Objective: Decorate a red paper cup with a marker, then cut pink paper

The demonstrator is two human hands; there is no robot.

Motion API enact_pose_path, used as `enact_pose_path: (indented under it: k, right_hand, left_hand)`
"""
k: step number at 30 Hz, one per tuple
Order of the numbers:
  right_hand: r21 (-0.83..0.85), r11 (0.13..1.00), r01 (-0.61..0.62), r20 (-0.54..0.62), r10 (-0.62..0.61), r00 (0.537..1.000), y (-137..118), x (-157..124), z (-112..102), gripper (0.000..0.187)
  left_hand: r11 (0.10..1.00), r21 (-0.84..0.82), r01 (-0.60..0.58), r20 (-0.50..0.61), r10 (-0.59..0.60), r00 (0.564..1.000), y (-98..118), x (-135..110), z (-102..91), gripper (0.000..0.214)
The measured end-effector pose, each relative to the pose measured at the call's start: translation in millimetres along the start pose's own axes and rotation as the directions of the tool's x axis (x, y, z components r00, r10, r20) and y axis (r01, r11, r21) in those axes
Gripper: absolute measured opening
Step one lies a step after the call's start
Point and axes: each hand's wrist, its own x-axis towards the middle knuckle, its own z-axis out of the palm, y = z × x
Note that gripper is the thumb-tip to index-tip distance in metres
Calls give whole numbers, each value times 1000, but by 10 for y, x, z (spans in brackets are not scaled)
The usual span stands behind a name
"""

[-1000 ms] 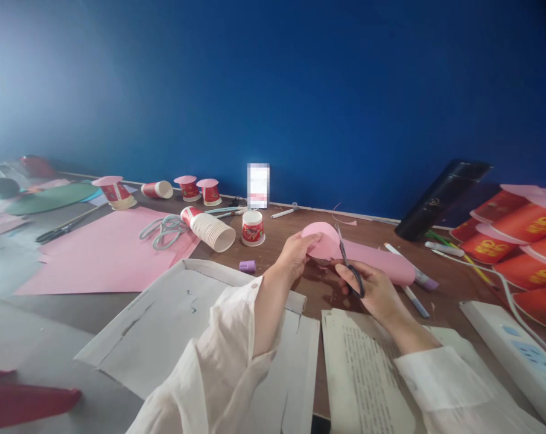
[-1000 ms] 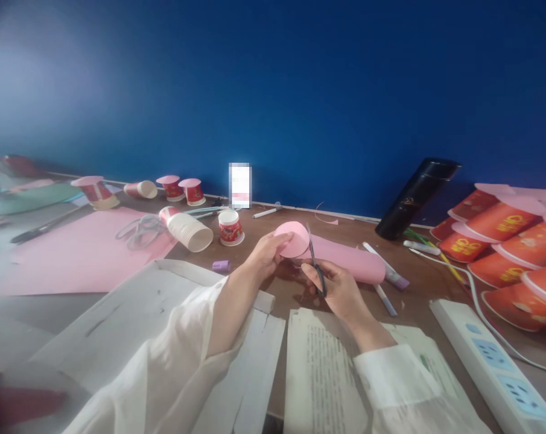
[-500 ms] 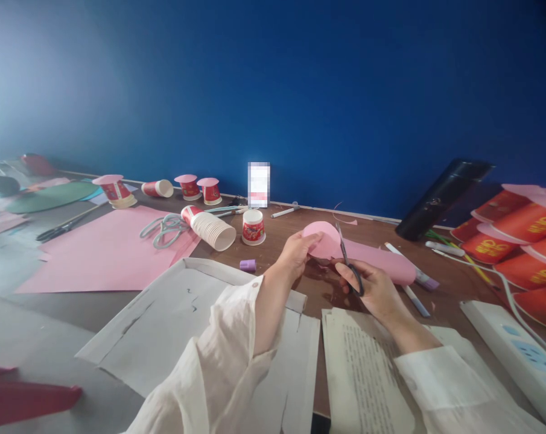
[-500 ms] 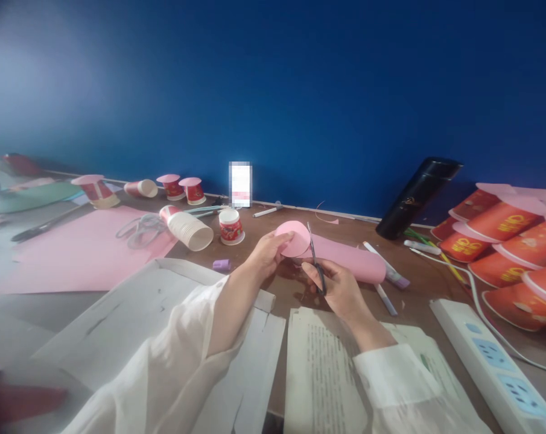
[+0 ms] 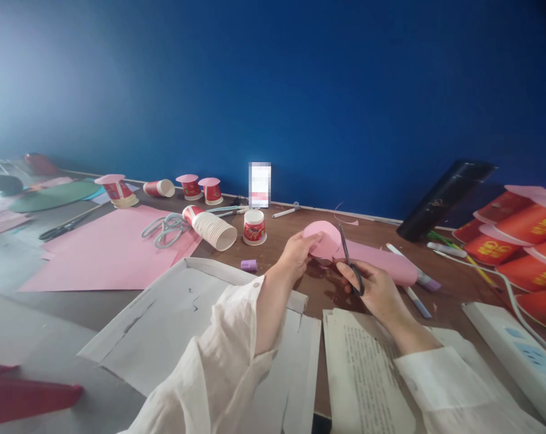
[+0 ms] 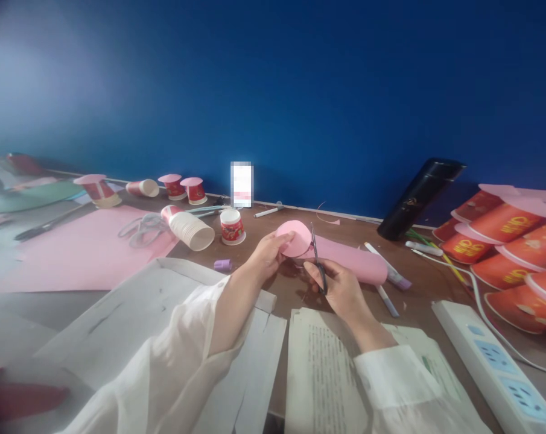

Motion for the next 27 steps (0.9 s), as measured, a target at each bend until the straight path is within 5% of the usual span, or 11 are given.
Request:
enact_pose_path:
  k: [27]
  right_hand:
    - [-1, 1000, -12, 67, 12, 998, 20, 14, 10, 47]
  left_hand:
    - [996, -78, -42, -118, 33, 993, 21, 19, 16, 20]
